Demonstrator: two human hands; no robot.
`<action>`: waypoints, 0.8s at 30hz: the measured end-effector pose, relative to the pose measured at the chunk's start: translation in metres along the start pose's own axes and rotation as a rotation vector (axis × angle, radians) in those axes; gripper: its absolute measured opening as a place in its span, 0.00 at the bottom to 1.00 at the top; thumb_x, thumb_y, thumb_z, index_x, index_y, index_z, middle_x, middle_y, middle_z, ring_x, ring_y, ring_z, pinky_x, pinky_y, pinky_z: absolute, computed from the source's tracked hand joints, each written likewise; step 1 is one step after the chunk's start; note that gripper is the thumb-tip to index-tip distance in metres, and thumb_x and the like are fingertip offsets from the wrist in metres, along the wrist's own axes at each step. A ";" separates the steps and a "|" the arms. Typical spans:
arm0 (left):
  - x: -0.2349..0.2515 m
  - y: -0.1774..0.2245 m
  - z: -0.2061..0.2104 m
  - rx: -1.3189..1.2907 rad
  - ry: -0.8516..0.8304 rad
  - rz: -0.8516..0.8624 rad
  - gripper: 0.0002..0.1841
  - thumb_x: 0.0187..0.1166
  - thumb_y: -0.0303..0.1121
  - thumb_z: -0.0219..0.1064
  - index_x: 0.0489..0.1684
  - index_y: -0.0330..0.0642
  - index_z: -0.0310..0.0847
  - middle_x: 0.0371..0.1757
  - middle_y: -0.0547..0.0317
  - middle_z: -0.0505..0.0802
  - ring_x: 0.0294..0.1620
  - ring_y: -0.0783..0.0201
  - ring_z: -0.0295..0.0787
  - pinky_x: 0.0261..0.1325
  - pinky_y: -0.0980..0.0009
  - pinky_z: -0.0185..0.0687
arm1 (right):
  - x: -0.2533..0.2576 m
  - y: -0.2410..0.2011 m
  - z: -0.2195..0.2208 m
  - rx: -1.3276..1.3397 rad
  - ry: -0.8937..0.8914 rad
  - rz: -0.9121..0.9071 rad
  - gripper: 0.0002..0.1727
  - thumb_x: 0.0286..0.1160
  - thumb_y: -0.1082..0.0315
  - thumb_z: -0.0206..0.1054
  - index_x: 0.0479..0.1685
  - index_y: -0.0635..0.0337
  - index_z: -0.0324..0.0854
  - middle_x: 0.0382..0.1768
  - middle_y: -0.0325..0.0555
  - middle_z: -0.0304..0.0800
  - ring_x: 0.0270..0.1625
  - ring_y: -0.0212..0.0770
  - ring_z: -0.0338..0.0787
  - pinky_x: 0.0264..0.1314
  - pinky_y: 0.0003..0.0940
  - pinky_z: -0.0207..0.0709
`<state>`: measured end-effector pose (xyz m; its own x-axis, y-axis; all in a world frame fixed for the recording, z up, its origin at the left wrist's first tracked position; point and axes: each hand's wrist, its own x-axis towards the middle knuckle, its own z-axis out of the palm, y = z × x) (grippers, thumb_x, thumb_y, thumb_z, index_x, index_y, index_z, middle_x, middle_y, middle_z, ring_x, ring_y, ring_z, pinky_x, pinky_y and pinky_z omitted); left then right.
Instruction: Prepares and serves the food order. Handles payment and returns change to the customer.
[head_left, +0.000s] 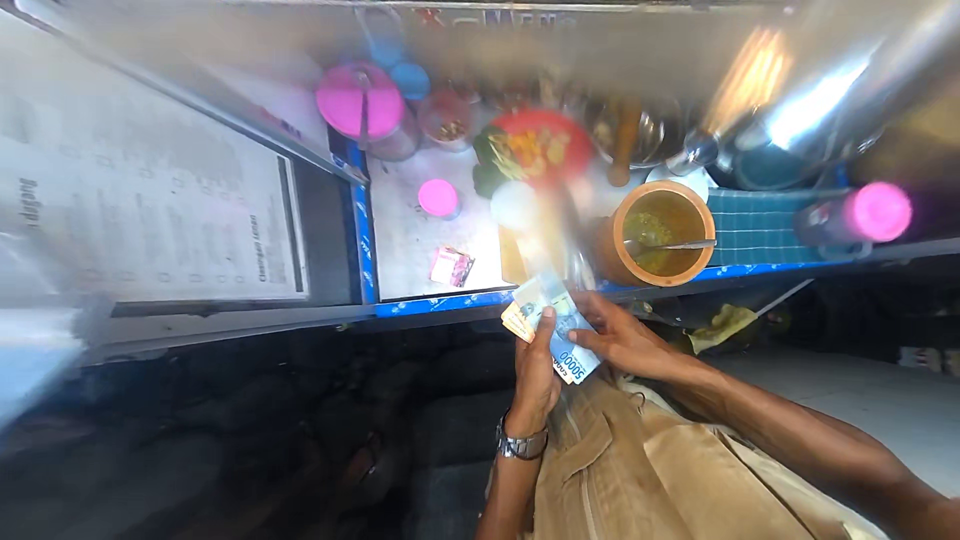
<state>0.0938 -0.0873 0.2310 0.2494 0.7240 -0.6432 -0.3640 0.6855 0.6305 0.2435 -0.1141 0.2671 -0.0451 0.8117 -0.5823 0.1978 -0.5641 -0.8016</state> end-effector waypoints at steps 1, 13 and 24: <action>0.001 -0.001 -0.003 -0.017 -0.002 -0.005 0.18 0.93 0.34 0.50 0.75 0.37 0.69 0.56 0.46 0.93 0.54 0.57 0.94 0.59 0.59 0.92 | -0.006 0.000 -0.009 -0.085 0.008 -0.014 0.26 0.84 0.65 0.65 0.79 0.56 0.69 0.63 0.48 0.86 0.57 0.38 0.92 0.61 0.38 0.87; 0.004 0.007 -0.015 -0.003 -0.093 -0.018 0.19 0.95 0.32 0.43 0.76 0.35 0.68 0.57 0.40 0.94 0.56 0.48 0.95 0.58 0.57 0.92 | -0.074 -0.007 -0.017 -1.040 -0.478 0.387 0.30 0.87 0.77 0.50 0.87 0.77 0.52 0.83 0.79 0.59 0.87 0.75 0.61 0.86 0.63 0.58; 0.000 0.007 -0.022 -0.053 -0.125 -0.007 0.19 0.94 0.33 0.42 0.75 0.35 0.69 0.57 0.38 0.94 0.51 0.48 0.96 0.54 0.57 0.93 | -0.051 0.011 -0.004 -0.977 -0.393 0.221 0.17 0.81 0.78 0.58 0.65 0.76 0.79 0.64 0.77 0.82 0.70 0.74 0.81 0.70 0.70 0.71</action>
<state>0.0710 -0.0846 0.2260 0.3611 0.7255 -0.5859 -0.4078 0.6879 0.6004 0.2517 -0.1608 0.2887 -0.1890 0.5029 -0.8434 0.9292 -0.1863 -0.3193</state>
